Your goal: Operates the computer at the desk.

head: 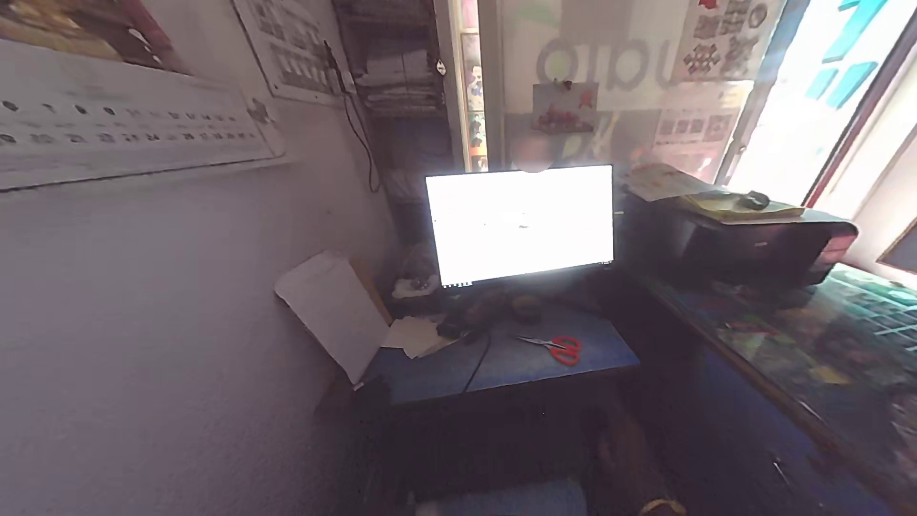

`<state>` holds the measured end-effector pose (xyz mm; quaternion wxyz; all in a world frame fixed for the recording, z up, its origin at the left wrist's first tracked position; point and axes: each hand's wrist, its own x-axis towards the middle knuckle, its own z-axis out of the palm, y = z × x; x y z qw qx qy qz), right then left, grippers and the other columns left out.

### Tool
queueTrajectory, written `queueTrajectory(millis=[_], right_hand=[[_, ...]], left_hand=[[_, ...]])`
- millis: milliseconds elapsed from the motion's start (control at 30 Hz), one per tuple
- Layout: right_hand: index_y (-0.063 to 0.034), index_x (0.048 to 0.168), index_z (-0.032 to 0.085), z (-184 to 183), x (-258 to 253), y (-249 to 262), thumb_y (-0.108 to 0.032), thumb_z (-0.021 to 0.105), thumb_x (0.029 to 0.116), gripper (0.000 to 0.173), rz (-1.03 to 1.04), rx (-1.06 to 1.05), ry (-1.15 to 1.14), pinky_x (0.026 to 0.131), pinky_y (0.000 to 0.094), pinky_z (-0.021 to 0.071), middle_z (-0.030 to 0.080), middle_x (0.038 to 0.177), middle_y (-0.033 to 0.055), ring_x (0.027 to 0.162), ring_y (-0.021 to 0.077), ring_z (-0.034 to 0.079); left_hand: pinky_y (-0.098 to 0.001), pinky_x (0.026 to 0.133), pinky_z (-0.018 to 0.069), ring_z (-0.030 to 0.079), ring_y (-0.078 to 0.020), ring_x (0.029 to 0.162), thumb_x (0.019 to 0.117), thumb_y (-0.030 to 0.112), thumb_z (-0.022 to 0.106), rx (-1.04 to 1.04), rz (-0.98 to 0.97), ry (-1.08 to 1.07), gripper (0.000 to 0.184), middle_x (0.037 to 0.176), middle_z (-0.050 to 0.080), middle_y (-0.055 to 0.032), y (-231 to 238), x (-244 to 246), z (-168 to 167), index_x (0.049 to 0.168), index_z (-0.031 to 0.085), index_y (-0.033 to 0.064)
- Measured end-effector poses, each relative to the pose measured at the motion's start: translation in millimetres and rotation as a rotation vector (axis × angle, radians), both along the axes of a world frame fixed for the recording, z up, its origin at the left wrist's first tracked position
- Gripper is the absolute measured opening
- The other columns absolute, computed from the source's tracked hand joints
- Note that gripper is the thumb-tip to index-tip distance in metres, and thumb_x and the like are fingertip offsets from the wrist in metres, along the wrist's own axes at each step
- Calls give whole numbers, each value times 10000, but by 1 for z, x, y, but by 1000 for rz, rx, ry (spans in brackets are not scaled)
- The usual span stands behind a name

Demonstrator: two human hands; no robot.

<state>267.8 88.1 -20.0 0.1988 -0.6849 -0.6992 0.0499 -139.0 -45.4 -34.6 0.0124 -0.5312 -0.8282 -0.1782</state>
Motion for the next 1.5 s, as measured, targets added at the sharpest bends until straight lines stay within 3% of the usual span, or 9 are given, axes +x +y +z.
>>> queueTrajectory(millis=[133, 300, 467, 600, 733, 1133, 1333, 1400, 1500], right_hand=[[-57, 1503, 504, -9, 4, 2, -338, 557, 989, 588, 14, 21, -41, 1188, 489, 388, 485, 1546, 196, 1432, 359, 470], [-82, 1503, 513, -10, 4, 5, -331, 531, 1005, 557, 4, 24, -45, 1189, 465, 393, 462, 1568, 181, 1445, 326, 460], [-67, 1505, 508, -16, 7, 2, -348, 554, 1008, 573, 46, 4, -26, 1208, 462, 367, 461, 1571, 184, 1460, 327, 446], [-75, 1493, 525, -15, 7, 6, -342, 568, 1002, 561, 85, 68, -12, 1197, 463, 384, 499, 1542, 180, 1437, 326, 476], [-76, 1501, 513, -3, 2, 1, -336, 542, 1013, 555, 97, -5, 25, 1212, 470, 359, 461, 1568, 190, 1458, 336, 446], [-100, 1507, 511, 2, -1, -2, -360, 536, 1021, 552, 61, -48, 45, 1212, 476, 357, 478, 1553, 185, 1457, 340, 440], [-92, 1510, 506, -3, 2, 1, -372, 517, 1028, 557, 74, -18, 17, 1219, 481, 347, 473, 1559, 186, 1465, 344, 431], [-80, 1502, 515, -6, 2, -1, -368, 525, 1026, 557, 73, -9, 17, 1214, 488, 351, 478, 1553, 196, 1459, 356, 439], [-86, 1509, 505, -4, 1, -3, -375, 510, 1033, 557, 70, -45, 16, 1226, 484, 337, 459, 1571, 188, 1472, 344, 423]], left_hand=[[-507, 1178, 384, 459, -341, 1441, 1054, 560, 385, 96, 14, -34, 634, 1533, 494, -195, 10, -5, -21, 1424, 580, 84], [-529, 1182, 367, 416, -359, 1465, 1032, 589, 384, -70, 12, -123, 696, 1580, 423, -211, 13, 1, 5, 1433, 564, 50], [-586, 1067, 457, 588, -410, 1285, 979, 560, 550, -188, -80, -136, 610, 1332, 638, -246, -1, 18, 42, 1237, 692, 26], [-586, 1134, 390, 485, -427, 1389, 974, 577, 555, -336, -112, -100, 643, 1477, 517, -261, -3, 26, 62, 1363, 625, 71], [-613, 1128, 388, 443, -464, 1410, 989, 638, 478, -340, -149, -80, 699, 1566, 389, -294, -3, 14, 38, 1442, 569, 113], [-594, 1163, 359, 401, -441, 1450, 993, 653, 470, -327, -169, -186, 696, 1640, 293, -245, 1, 6, 39, 1434, 592, 128], [-597, 1149, 376, 410, -448, 1440, 967, 632, 545, -373, -185, -170, 694, 1641, 291, -244, 1, 8, 49, 1483, 547, 169], [-616, 1152, 357, 404, -462, 1442, 960, 609, 573, -422, -202, -181, 716, 1591, 366, -271, -2, 14, 65, 1497, 516, 138], [-615, 1167, 332, 417, -440, 1433, 946, 648, 544, -401, -235, -122, 723, 1532, 457, -254, -4, 13, 50, 1441, 569, 122]])
